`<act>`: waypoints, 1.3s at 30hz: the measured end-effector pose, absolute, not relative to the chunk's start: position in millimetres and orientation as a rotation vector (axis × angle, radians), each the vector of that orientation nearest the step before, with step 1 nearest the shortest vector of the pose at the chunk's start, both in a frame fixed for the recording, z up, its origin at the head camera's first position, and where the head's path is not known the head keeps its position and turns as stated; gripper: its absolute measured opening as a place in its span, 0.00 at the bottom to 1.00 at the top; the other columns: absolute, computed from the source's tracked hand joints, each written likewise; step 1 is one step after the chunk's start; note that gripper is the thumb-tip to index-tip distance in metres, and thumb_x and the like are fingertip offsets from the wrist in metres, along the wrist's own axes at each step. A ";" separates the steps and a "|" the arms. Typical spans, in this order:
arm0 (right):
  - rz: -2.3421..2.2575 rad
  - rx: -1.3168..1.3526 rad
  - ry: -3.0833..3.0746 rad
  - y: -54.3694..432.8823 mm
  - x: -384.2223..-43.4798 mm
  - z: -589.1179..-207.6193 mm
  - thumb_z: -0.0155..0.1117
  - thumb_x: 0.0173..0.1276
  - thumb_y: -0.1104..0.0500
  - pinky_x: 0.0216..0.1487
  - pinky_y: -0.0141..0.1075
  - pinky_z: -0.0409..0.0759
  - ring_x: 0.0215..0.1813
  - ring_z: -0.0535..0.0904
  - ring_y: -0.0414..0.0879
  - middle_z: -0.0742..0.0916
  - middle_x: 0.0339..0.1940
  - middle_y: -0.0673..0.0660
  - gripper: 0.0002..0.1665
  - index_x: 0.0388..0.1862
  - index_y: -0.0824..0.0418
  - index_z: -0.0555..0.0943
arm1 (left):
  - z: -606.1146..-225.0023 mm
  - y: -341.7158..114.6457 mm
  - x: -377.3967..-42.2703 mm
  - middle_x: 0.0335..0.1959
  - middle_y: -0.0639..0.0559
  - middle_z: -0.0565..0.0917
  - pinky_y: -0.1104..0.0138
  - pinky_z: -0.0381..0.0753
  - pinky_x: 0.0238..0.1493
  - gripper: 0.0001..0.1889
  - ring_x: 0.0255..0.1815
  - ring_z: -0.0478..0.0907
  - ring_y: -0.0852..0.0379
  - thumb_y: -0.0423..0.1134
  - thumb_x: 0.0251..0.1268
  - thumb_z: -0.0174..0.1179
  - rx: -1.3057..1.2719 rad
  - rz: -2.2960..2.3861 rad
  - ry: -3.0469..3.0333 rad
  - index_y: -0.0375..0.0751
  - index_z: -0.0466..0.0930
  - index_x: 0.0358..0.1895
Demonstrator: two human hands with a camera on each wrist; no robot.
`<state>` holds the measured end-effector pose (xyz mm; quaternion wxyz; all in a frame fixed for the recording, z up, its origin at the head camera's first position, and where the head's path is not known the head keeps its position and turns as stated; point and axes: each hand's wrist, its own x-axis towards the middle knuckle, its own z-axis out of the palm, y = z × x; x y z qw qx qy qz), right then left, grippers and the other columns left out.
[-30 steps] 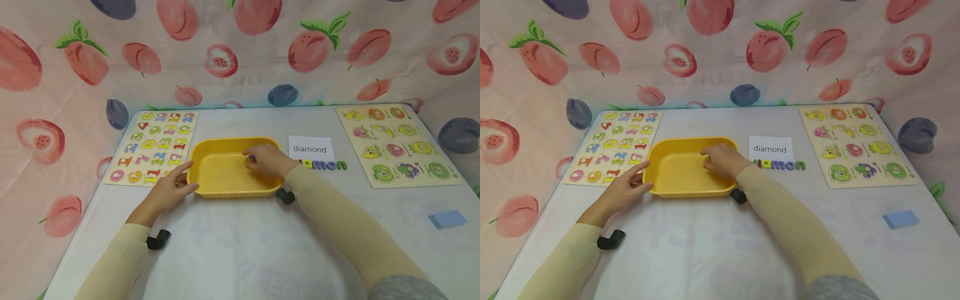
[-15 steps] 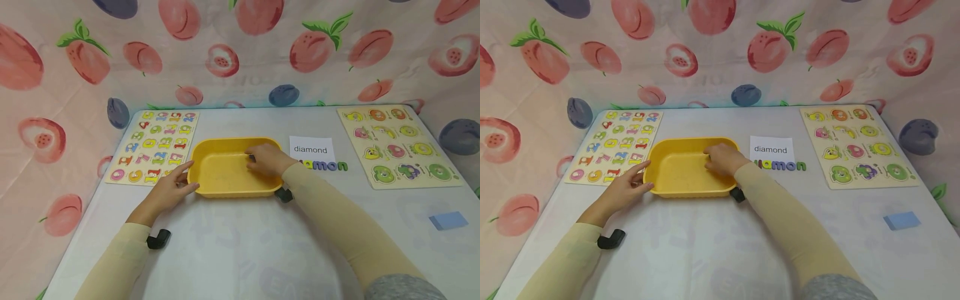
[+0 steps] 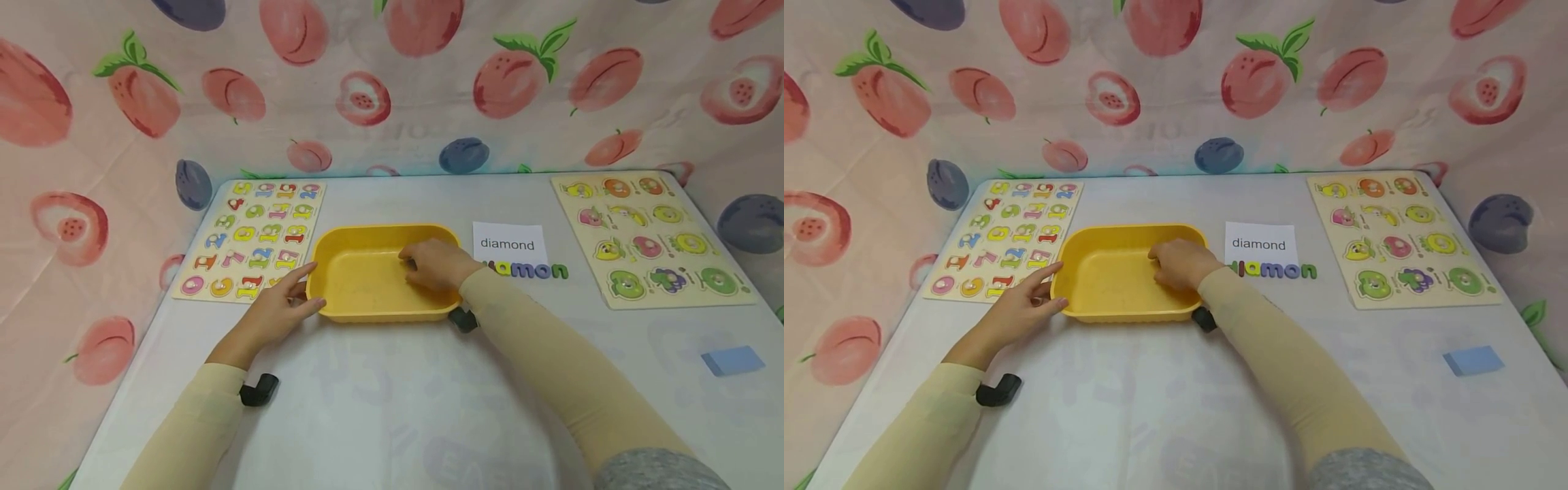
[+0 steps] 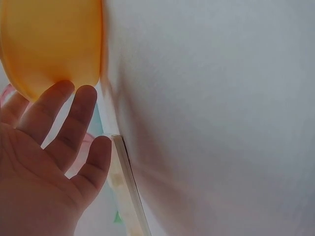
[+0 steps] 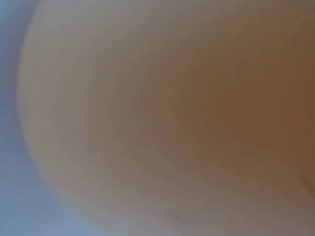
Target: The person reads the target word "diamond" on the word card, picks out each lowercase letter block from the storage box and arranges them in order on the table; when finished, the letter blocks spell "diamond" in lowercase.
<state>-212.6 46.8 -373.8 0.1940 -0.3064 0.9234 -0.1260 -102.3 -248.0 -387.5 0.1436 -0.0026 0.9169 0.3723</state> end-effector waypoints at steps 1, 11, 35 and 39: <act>-0.347 -0.854 2.589 46.7 -212.2 -373.9 0.60 0.73 0.56 0.71 0.45 0.67 0.62 0.76 0.51 0.82 0.64 0.57 0.26 0.68 0.60 0.77 | -387.7 -248.0 -102.2 0.68 0.38 0.74 0.40 0.64 0.67 0.42 0.64 0.72 0.41 0.56 0.67 0.64 -0.008 1.074 2.643 0.58 0.54 0.80; -0.283 -0.819 2.602 46.3 -208.9 -375.9 0.61 0.74 0.56 0.68 0.45 0.70 0.54 0.75 0.51 0.84 0.58 0.54 0.23 0.67 0.56 0.78 | -388.6 -248.0 -103.8 0.69 0.39 0.74 0.40 0.63 0.68 0.42 0.68 0.70 0.40 0.57 0.66 0.64 -0.049 1.080 2.632 0.61 0.54 0.80; -0.558 -0.880 2.636 50.9 -211.2 -376.3 0.62 0.73 0.56 0.64 0.43 0.74 0.51 0.78 0.52 0.85 0.55 0.58 0.22 0.62 0.64 0.80 | -389.0 -247.7 -103.5 0.68 0.39 0.75 0.40 0.63 0.68 0.41 0.67 0.70 0.41 0.56 0.67 0.63 -0.033 1.062 2.646 0.60 0.54 0.80; -0.642 -0.908 2.660 51.9 -209.7 -373.0 0.62 0.72 0.56 0.64 0.45 0.74 0.54 0.79 0.53 0.86 0.53 0.58 0.22 0.61 0.64 0.80 | -387.6 -247.3 -102.7 0.68 0.39 0.74 0.40 0.64 0.67 0.41 0.66 0.71 0.40 0.56 0.68 0.63 -0.027 1.060 2.644 0.58 0.54 0.80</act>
